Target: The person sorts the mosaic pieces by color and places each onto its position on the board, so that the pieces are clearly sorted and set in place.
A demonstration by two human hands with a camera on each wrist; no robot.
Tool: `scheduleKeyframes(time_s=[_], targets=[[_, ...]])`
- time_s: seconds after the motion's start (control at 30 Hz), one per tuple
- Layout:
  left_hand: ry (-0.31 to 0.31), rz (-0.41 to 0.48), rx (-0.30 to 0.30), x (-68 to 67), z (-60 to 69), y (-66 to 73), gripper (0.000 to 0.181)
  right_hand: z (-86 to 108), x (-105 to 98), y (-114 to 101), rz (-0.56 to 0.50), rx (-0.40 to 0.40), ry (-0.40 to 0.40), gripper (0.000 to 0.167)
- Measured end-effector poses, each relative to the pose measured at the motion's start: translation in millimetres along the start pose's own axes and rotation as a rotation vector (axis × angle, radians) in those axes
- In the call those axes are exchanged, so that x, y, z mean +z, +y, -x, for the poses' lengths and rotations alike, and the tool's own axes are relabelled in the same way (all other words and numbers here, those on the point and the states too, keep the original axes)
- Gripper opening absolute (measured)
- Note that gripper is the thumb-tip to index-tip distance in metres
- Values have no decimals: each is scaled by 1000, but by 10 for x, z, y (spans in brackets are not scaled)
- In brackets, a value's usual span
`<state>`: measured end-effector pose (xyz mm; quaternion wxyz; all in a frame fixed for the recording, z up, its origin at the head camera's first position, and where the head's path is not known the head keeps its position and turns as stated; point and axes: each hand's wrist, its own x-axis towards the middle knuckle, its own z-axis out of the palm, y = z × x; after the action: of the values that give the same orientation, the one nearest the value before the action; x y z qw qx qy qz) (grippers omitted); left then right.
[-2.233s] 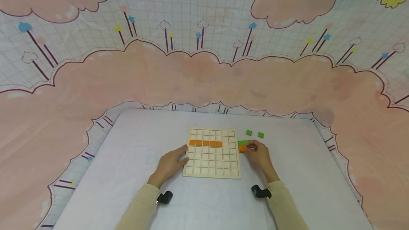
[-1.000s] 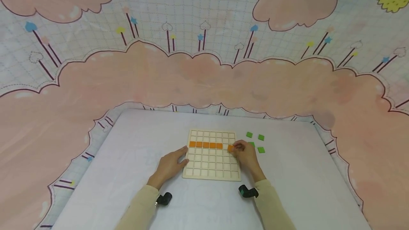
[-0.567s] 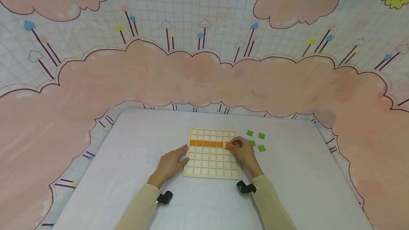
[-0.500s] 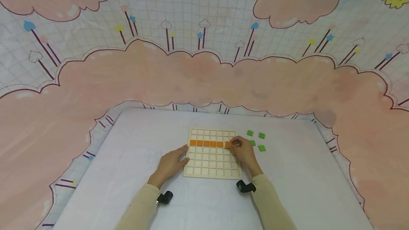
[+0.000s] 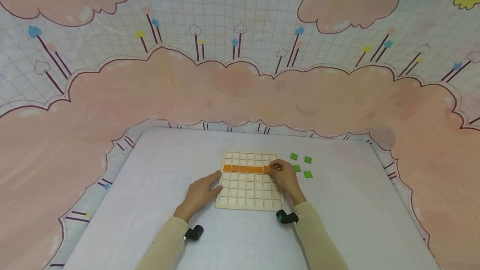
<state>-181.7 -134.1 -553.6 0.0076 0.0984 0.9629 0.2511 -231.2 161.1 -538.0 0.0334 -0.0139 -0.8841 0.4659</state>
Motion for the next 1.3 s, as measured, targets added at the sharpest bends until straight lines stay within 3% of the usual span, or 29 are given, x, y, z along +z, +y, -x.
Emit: scheduleKeyframes(time_s=[0.83, 1.3], targets=[[2, -9, 4, -2, 4, 16, 55, -21, 49, 38, 86, 1, 18, 13], [-2, -8, 1, -6, -7, 0, 55, -37, 58, 37, 123, 39, -19, 19]])
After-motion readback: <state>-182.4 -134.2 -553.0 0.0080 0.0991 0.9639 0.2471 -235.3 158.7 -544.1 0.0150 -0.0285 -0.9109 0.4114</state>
